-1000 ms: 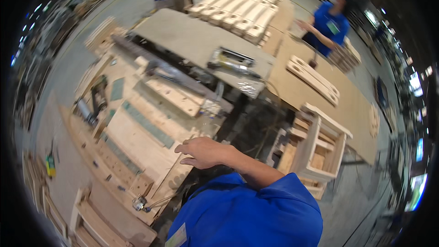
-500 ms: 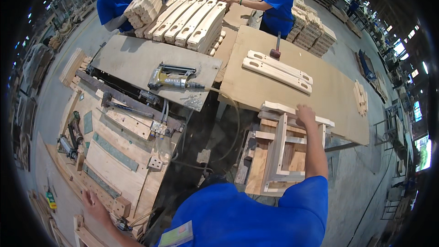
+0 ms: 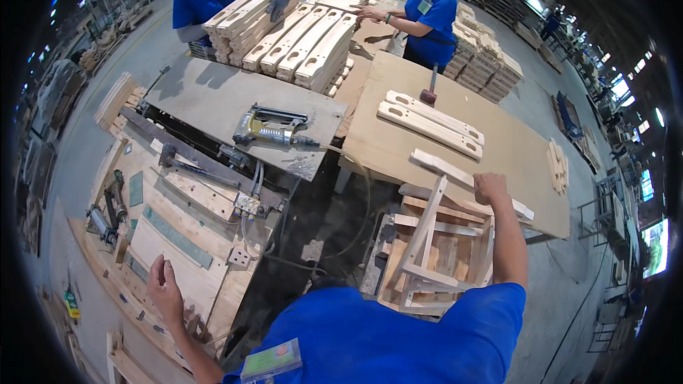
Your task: The person assembles wooden chair frames by placing components into a jig, tapping them with a mallet, and fastening them with a pneumatic nail gun. The person repeats this sequence for multiple frames, moving each completed frame aside and loading a new one.
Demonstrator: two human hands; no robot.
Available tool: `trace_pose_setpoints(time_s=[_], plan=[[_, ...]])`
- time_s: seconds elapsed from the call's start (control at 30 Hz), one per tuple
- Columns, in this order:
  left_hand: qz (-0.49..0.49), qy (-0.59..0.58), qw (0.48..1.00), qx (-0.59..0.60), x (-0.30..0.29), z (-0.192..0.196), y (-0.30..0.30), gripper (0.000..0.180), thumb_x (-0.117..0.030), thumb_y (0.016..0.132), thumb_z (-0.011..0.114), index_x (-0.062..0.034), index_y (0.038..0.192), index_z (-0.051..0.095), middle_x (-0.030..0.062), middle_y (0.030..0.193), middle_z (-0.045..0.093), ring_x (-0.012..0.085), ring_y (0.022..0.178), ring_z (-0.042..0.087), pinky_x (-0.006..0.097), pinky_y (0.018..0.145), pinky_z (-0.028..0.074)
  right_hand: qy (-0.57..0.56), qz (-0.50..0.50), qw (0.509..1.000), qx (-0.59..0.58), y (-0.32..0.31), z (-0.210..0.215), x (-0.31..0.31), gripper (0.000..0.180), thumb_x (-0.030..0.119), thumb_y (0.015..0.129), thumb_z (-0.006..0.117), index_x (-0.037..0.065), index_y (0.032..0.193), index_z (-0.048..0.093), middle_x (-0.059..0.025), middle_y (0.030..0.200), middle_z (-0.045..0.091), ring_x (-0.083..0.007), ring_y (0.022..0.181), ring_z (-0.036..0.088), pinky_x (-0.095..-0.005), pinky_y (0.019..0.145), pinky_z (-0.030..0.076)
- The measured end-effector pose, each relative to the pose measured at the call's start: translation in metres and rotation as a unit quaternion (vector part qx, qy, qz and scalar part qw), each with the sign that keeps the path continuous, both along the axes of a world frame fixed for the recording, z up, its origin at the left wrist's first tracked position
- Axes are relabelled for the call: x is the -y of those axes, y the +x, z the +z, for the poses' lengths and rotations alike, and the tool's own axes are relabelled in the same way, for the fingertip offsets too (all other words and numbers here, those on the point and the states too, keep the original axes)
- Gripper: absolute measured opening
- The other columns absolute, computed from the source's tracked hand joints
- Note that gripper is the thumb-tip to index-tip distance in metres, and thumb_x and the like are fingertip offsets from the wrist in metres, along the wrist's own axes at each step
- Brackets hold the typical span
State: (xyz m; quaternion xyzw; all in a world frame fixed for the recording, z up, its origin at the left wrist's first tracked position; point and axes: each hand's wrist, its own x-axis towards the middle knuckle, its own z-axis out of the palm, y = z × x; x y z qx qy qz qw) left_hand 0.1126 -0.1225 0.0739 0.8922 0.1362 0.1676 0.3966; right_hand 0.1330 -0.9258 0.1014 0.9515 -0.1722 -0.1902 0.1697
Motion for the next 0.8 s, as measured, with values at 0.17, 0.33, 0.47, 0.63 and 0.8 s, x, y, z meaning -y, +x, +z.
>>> trace_pose_setpoints(time_s=[0.17,0.33,0.47,0.63,0.8], plan=[[-0.079,-0.081,0.993,-0.03,0.036,-0.035,0.01,0.031,-0.014,0.105,0.068,0.0045,0.129,0.071,0.0134,0.11,0.077,0.0164,0.1,0.07,0.032,0.091,0.056,0.004,-0.027,0.999,0.033,-0.009,0.051,-0.01,0.019,0.02,0.08,0.066,0.013,0.097,0.07,-0.0181,0.098,0.075,-0.04,0.102,0.072,-0.0509,0.085,0.057],[-0.236,-0.22,0.94,-0.11,0.099,-0.042,0.015,0.035,-0.014,0.101,0.073,0.0039,0.131,0.07,0.0112,0.105,0.078,0.0149,0.095,0.07,0.031,0.087,0.057,0.065,-0.034,0.991,0.111,0.0,0.097,-0.051,0.031,0.025,0.073,0.077,0.01,0.1,0.072,-0.0188,0.094,0.075,-0.0402,0.097,0.072,-0.0487,0.085,0.057],[-0.365,-0.321,0.85,-0.204,0.142,-0.029,0.007,0.057,-0.014,0.101,0.074,0.0023,0.152,0.052,0.0152,0.129,0.072,0.0175,0.112,0.07,0.033,0.098,0.057,0.126,-0.012,0.981,0.148,0.034,0.139,-0.124,0.034,0.028,0.073,0.075,0.009,0.101,0.073,-0.0195,0.097,0.076,-0.04,0.095,0.074,-0.0508,0.085,0.057],[-0.442,-0.392,0.797,-0.131,0.161,-0.016,0.003,0.083,-0.023,0.105,0.072,-0.001,0.167,0.022,0.02,0.141,0.062,0.0232,0.123,0.065,0.037,0.106,0.055,0.152,0.117,0.968,0.163,0.09,0.179,-0.237,0.035,0.033,0.072,0.078,0.007,0.095,0.073,-0.0201,0.091,0.075,-0.0406,0.092,0.073,-0.0505,0.083,0.057],[-0.261,-0.455,0.844,-0.114,0.094,-0.004,-0.005,0.089,-0.033,0.104,0.074,0.0019,0.166,0.02,0.015,0.14,0.062,0.019,0.121,0.066,0.033,0.104,0.055,0.221,0.249,0.934,0.13,0.163,0.17,-0.374,0.041,0.036,0.072,0.079,0.009,0.103,0.078,-0.0254,0.102,0.077,-0.0431,0.098,0.074,-0.0492,0.085,0.057]])
